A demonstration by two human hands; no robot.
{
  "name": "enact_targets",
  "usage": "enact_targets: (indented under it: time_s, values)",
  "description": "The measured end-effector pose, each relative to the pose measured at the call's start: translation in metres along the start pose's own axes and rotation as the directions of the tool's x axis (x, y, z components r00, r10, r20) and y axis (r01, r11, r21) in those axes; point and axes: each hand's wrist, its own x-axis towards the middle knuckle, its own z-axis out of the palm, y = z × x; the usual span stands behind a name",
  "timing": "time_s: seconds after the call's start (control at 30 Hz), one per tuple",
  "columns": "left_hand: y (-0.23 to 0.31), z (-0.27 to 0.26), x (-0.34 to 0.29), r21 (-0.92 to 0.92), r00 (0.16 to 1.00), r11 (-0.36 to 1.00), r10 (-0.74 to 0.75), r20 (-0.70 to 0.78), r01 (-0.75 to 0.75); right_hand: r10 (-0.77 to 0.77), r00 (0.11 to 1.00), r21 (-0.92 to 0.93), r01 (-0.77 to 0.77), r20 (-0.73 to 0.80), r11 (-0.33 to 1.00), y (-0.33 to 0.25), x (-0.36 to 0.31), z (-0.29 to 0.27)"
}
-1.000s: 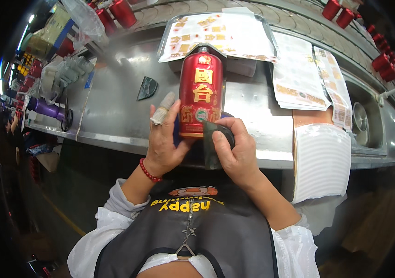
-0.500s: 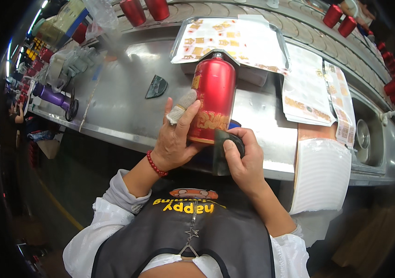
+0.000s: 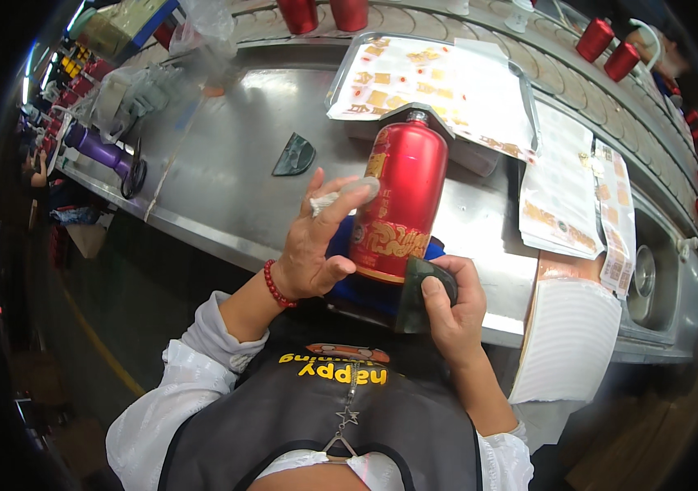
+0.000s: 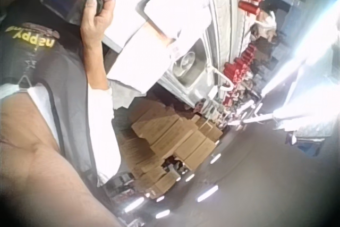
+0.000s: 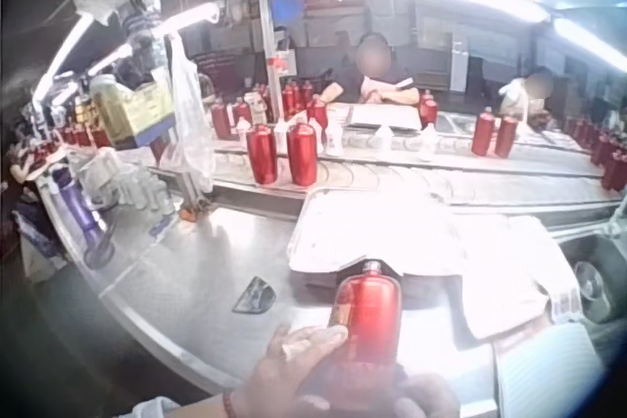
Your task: The person applies gold stickers to red cylindrical containers on a production line. They wipe each container with a green pad, peel and place a sticker, smooth it with a wooden stick, and then move the finished container to a tray before repeating the process on the next unit.
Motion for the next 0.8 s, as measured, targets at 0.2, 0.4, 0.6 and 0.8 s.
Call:
enact_targets:
  time_s: [0.2, 0.4, 0.6, 0.8]
  values:
    - [-0.006, 0.010, 0.002, -0.098, 0.984, 0.993, -0.081, -0.161, 0.066, -0.010, 1.000, 0.015, 0.010, 0.024, 1.000, 0.002, -0.001, -0.003]
    - [-0.010, 0.016, -0.004, -0.351, 0.928, 0.901, -0.330, -0.172, 0.256, -0.024, 0.999, 0.018, 0.023, 0.030, 1.000, 0.003, 0.002, -0.003]
    - [-0.001, 0.002, 0.020, -0.180, 0.970, 0.971, -0.188, -0.153, 0.160, -0.012, 0.999, 0.006, 0.012, 0.031, 1.000, 0.005, 0.002, -0.003]
    - [0.013, 0.003, 0.040, -0.154, 0.997, 0.988, -0.039, -0.069, 0.028, 0.039, 0.999, 0.003, -0.039, 0.005, 0.999, 0.002, -0.001, -0.002]
